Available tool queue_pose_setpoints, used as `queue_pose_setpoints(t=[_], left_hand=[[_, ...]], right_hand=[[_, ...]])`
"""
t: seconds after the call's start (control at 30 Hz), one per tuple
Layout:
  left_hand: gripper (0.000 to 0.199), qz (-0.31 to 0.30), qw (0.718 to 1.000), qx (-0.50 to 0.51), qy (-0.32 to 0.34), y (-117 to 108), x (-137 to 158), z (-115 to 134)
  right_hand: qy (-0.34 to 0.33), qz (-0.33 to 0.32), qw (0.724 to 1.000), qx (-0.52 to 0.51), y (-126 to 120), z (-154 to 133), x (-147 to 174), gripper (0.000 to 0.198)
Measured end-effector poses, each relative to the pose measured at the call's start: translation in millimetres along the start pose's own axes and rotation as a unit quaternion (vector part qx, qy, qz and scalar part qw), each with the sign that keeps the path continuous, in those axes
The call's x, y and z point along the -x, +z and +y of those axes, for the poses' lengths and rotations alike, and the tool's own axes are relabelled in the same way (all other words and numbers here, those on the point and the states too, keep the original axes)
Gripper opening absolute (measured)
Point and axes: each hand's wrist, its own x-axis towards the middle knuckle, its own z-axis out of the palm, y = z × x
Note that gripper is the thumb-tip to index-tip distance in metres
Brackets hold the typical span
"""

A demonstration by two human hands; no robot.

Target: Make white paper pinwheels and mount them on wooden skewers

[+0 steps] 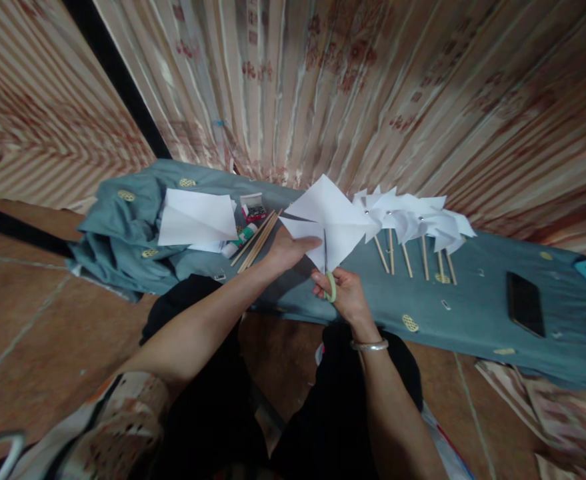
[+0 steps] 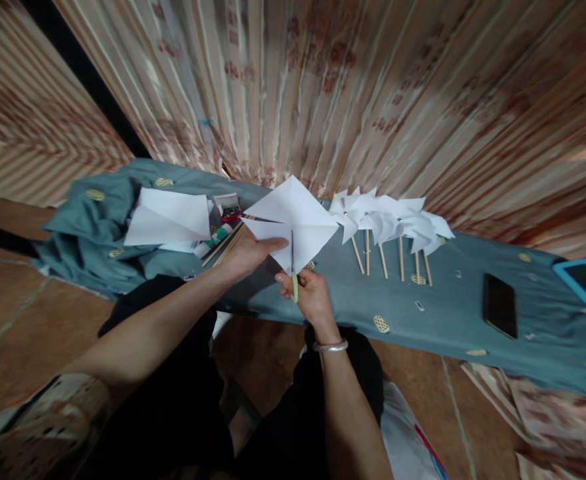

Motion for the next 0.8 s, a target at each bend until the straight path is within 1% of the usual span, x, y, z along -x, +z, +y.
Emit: queue_pose_setpoints(t=[0.17,0.33,0.5,0.57,0.67,0.8], left_hand=[[0.03,0.007,1.0,0.002,-0.017,-0.2,-0.7,0.8],[0.035,0.019,1.0,0.007,0.0,-5.5,-5.8,0.3],[0.04,0.038,0.999,0.024,0.026,-13.1,-15.6,-1.2],[0.04,0.047,0.998,0.038,0.029,-15.6,-17.8,1.0],[0.039,0.07,0.996,0.045,0.016,-18.8,-19.0,5.7],[0.039,0.087,0.995,0.054,0.001,-22.0,-19.3,8.9]], right_hand=[[0.003,-0.013,1.0,-0.001,0.6,-0.6,0.2,0.05],[0.003,-0.054,0.998,0.009,-2.0,-5.2,3.2,0.049],[0.023,-0.098,0.995,-0.013,-5.7,-10.0,9.4,0.05],[0.036,-0.112,0.993,-0.017,-8.6,-9.7,11.6,0.05],[0.055,-0.126,0.99,-0.009,-15.8,-8.5,14.2,0.049],[0.071,-0.125,0.99,0.007,-29.2,-9.0,16.9,0.048]])
